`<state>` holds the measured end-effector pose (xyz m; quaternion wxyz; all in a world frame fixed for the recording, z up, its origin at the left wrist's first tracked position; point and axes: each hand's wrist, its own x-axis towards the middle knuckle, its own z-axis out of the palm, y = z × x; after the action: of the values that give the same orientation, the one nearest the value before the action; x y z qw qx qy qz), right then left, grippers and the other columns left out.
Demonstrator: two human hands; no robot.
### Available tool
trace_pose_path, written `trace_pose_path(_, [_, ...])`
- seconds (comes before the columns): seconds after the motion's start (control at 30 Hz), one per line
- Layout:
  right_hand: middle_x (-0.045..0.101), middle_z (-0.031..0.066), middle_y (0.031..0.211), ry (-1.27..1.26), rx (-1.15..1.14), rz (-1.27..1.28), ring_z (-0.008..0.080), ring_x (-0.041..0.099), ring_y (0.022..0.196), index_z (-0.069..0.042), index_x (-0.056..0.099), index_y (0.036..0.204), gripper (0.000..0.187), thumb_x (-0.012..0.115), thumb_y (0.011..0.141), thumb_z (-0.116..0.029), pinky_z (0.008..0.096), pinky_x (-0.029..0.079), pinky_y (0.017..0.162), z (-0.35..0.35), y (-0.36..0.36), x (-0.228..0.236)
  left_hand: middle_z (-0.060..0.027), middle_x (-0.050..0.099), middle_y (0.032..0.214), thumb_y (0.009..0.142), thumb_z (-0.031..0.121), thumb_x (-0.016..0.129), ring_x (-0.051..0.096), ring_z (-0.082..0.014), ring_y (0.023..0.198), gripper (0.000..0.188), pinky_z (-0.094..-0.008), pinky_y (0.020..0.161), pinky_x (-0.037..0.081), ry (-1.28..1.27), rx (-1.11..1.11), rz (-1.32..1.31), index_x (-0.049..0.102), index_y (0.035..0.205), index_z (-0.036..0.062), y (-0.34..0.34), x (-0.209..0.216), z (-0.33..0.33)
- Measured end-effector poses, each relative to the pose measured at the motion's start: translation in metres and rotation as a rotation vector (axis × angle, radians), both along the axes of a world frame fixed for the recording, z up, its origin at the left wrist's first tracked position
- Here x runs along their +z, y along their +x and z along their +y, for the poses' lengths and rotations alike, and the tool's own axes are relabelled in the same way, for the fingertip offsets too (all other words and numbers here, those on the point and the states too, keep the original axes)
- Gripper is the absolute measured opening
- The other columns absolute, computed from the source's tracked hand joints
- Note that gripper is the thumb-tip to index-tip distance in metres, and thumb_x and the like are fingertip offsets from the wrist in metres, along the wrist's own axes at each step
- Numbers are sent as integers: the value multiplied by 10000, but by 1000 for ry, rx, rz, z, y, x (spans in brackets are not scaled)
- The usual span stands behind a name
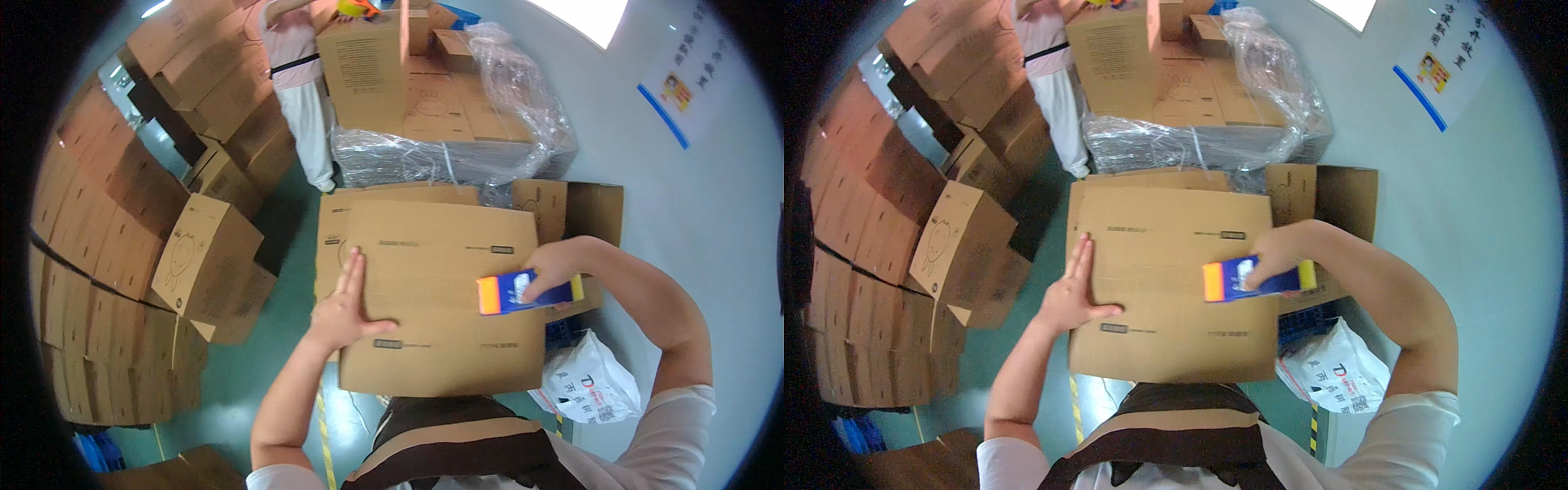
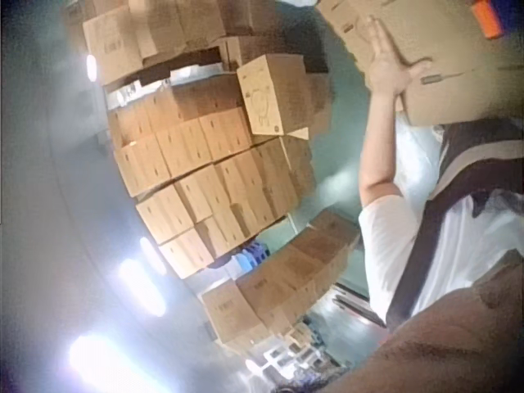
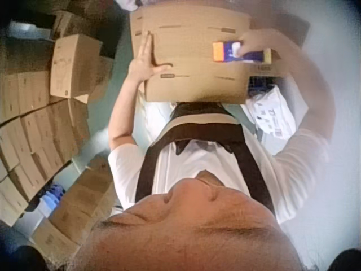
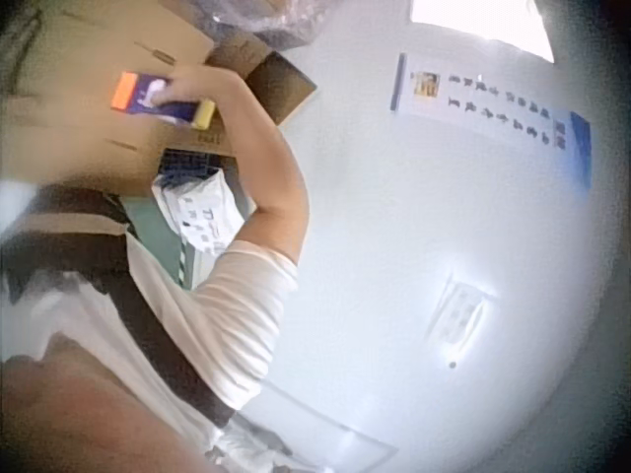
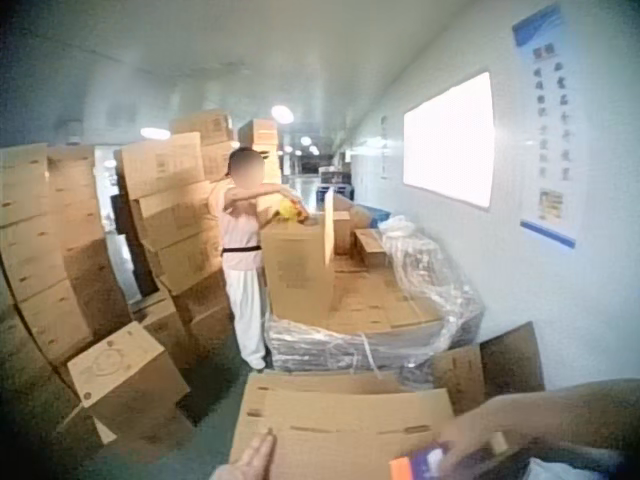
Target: The person uses a handheld tape dispenser to seal cardboard boxes in a warehouse. They repeatedly fold the box flaps, apply tape to the seams, and place the sealed boxes onto a stack.
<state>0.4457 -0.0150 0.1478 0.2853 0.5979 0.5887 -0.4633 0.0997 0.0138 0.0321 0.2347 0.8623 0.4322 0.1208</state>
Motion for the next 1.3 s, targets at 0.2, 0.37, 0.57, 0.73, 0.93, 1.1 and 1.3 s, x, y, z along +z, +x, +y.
trace_pose_path(0.2, [623, 123, 1020, 20, -179, -130, 220, 593, 919, -47, 556, 1136, 531, 660, 723, -366, 331, 468, 808, -73, 122, 4, -168, 50, 1466, 528, 612, 729, 202, -297, 1328, 1243, -378, 1012, 339, -38, 13, 50, 53, 1409, 54, -1, 5, 1])
trace_pose_path(0.37, [621, 119, 1037, 149, -148, -77, 218, 593, 915, -72, 537, 1182, 588, 663, 703, -389, 323, 470, 806, -101, 172, -14, -144, 63, 1469, 474, 619, 746, 287, -315, 1289, 1300, -366, 963, 397, 114, -46, 55, 41, 1408, 52, -6, -8, 8])
trace_pose_path(0.57, [622, 160, 1022, 249, -191, 57, 264, 602, 917, -66, 562, 1160, 626, 686, 665, -429, 338, 470, 810, -103, 169, 10, -140, 30, 1473, 453, 661, 722, 223, -310, 1318, 1338, -370, 992, 368, 41, -23, 109, 4, 1408, 58, -8, -6, 9])
trace_pose_path(0.73, [615, 176, 1033, 363, -97, 126, 279, 597, 936, -38, 558, 1156, 675, 667, 651, -471, 340, 469, 812, -100, 185, -29, -135, 14, 1474, 442, 664, 721, 212, -311, 1321, 1353, -371, 1003, 358, 111, -59, 151, -10, 1406, 58, -8, -9, 12])
trace_pose_path(0.93, [594, 157, 1098, 263, -83, 159, 274, 591, 952, -75, 515, 1221, 710, 642, 675, -511, 337, 466, 823, -98, 187, -83, -136, -4, 1474, 441, 638, 735, 215, -304, 1320, 1364, -376, 1002, 362, 22, 20, 296, -47, 1404, 70, -3, 4, 4])
trace_pose_path(1.1, [610, 182, 1044, 492, -133, 322, 278, 604, 935, -23, 538, 1175, 683, 684, 661, -448, 345, 474, 814, -124, 195, -6, -134, 1, 1474, 454, 610, 752, 230, -317, 1312, 1343, -394, 989, 372, -14, 14, 257, -22, 1406, 64, 5, 9, 6])
trace_pose_path(1.3, [645, 126, 976, 579, -52, 440, 221, 630, 882, -17, 544, 1165, 661, 702, 674, -431, 284, 501, 778, -107, 177, 98, -96, -31, 1479, 468, 568, 773, 227, -291, 1316, 1337, -382, 1012, 354, 11, 24, 277, -43, 1404, 71, -3, 5, 1])
